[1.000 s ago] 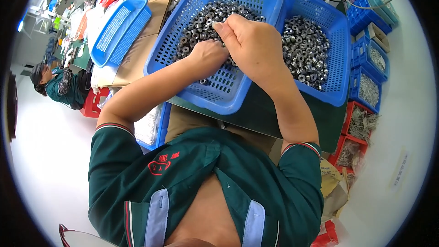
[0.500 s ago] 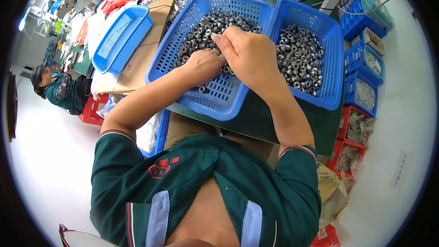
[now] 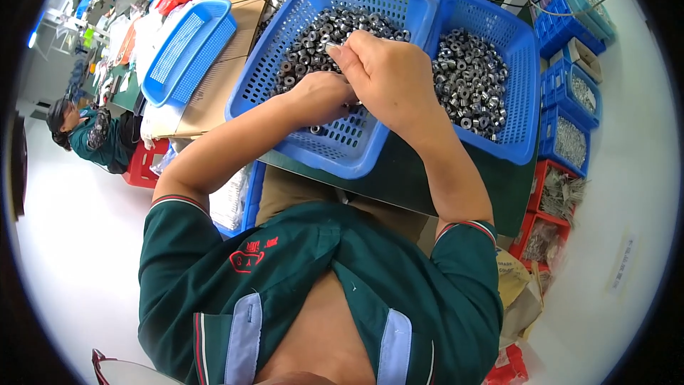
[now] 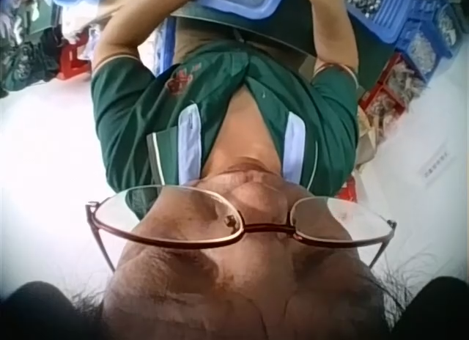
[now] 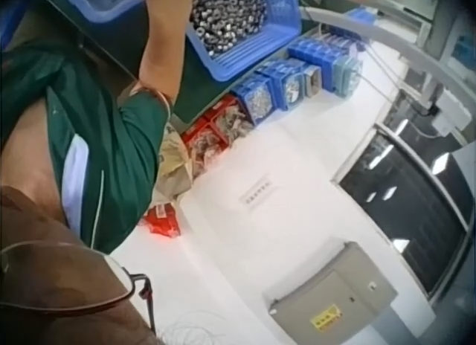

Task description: Sorting and inspecting small metal components between blue plastic bins on a factory workbench.

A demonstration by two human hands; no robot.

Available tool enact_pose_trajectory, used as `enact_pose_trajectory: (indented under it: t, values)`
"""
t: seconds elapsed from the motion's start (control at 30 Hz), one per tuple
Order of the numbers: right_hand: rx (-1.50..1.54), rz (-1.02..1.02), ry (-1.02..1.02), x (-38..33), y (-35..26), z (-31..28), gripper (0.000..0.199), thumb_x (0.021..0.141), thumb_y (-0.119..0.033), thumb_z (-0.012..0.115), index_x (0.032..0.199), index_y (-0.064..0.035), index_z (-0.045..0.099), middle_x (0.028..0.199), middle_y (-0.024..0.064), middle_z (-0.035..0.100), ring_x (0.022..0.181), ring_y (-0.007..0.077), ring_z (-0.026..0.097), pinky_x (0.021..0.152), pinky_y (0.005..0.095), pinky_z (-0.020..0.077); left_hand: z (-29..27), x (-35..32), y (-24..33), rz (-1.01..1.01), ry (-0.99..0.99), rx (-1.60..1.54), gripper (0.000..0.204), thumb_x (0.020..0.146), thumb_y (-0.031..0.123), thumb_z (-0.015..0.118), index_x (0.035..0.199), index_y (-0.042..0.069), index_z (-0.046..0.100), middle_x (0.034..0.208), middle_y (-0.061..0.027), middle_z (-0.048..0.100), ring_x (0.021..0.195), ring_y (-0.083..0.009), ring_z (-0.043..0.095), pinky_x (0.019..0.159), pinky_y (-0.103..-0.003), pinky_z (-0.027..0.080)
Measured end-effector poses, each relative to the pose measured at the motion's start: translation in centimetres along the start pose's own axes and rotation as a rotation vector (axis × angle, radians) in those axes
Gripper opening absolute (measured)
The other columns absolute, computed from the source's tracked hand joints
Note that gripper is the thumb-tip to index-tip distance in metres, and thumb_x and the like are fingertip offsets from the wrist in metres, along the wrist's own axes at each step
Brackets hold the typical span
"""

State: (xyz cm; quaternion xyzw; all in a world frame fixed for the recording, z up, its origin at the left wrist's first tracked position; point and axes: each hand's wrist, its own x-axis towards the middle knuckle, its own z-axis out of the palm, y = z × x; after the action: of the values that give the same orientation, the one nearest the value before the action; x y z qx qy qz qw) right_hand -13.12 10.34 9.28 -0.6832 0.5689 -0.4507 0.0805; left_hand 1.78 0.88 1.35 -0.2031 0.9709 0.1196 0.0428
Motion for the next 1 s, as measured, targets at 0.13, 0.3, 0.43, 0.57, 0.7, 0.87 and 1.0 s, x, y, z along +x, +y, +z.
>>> enact_pose_trajectory:
  t: [0.13, 0.3, 0.43, 0.57, 0.7, 0.87, 1.0]
  values:
    - [-0.022, -0.012, 0.002, 0.1, 0.3, 0.0, 0.033, 0.09, -0.03, 0.059, 0.069, -0.0048, 0.054, 0.057, 0.015, 0.055, 0.054, 0.0334, 0.057, 0.049, 0.0416, 0.041, -0.5, -0.3, -0.1, -0.029, -0.047, -0.079, 0.015, 0.075, 0.016, 0.063, 0.09, 0.014, 0.067, 0.082, -0.0125, 0.067, 0.083, -0.0323, 0.066, 0.071, -0.044, 0.052]
    - [-0.035, -0.045, 0.023, 0.2, 0.5, 0.4, 0.033, 0.09, -0.03, 0.06, 0.069, -0.0049, 0.054, 0.057, 0.0142, 0.056, 0.054, 0.0332, 0.057, 0.049, 0.0418, 0.0419, 0.9, 0.3, -0.2, -0.032, -0.015, 0.069, 0.015, 0.075, 0.016, 0.063, 0.089, 0.013, 0.067, 0.081, -0.0126, 0.067, 0.081, -0.0326, 0.066, 0.069, -0.045, 0.052]
    - [-0.032, -0.032, 0.023, 0.3, 0.6, 0.1, 0.031, 0.088, -0.03, 0.062, 0.069, -0.0064, 0.057, 0.058, 0.0137, 0.057, 0.054, 0.0328, 0.058, 0.049, 0.0415, 0.0424, 0.1, 0.6, 0.3, -0.078, -0.012, 0.039, 0.013, 0.075, 0.016, 0.062, 0.087, 0.012, 0.067, 0.081, -0.0136, 0.067, 0.081, -0.0323, 0.067, 0.069, -0.044, 0.053]
    - [-0.005, -0.006, -0.011, 0.3, 0.1, -0.3, 0.026, 0.087, -0.03, 0.063, 0.071, -0.0088, 0.06, 0.059, 0.0131, 0.058, 0.056, 0.0325, 0.059, 0.05, 0.0409, 0.0432, -2.0, 0.2, -0.8, -0.276, 0.164, -0.394, 0.02, 0.072, 0.02, 0.065, 0.087, 0.007, 0.068, 0.081, -0.0139, 0.067, 0.079, -0.0328, 0.066, 0.071, -0.042, 0.051]
    - [-0.101, 0.028, -0.019, 0.2, 0.7, -0.1, 0.022, 0.09, -0.026, 0.058, 0.079, -0.0073, 0.059, 0.063, 0.0146, 0.06, 0.06, 0.0344, 0.061, 0.052, 0.0435, 0.0444, -4.3, -1.1, -2.5, -0.28, 0.225, -1.476, 0.028, 0.082, 0.015, 0.065, 0.105, 0.0, 0.062, 0.086, -0.0071, 0.065, 0.066, -0.0094, 0.052, 0.058, -0.023, 0.039]
    - [-0.167, -0.015, -0.023, 0.1, 1.0, 0.4, 0.021, 0.09, -0.026, 0.058, 0.079, -0.0073, 0.058, 0.067, 0.0126, 0.062, 0.062, 0.0331, 0.062, 0.054, 0.0445, 0.0459, -4.5, -1.5, -2.5, -0.043, 0.213, -1.867, 0.024, 0.093, 0.016, 0.058, 0.112, 0.0, 0.058, 0.088, -0.0056, 0.063, 0.069, -0.0065, 0.052, 0.06, -0.019, 0.038]
    - [-0.227, -0.031, -0.039, 0.2, 1.0, 0.8, 0.024, 0.09, -0.027, 0.058, 0.077, -0.007, 0.057, 0.068, 0.0118, 0.063, 0.063, 0.0311, 0.063, 0.054, 0.0428, 0.0466, -4.3, -1.6, -2.4, -0.016, 0.205, -1.855, 0.023, 0.093, 0.016, 0.059, 0.109, 0.0, 0.059, 0.089, -0.0056, 0.064, 0.07, -0.0066, 0.052, 0.06, -0.019, 0.038]
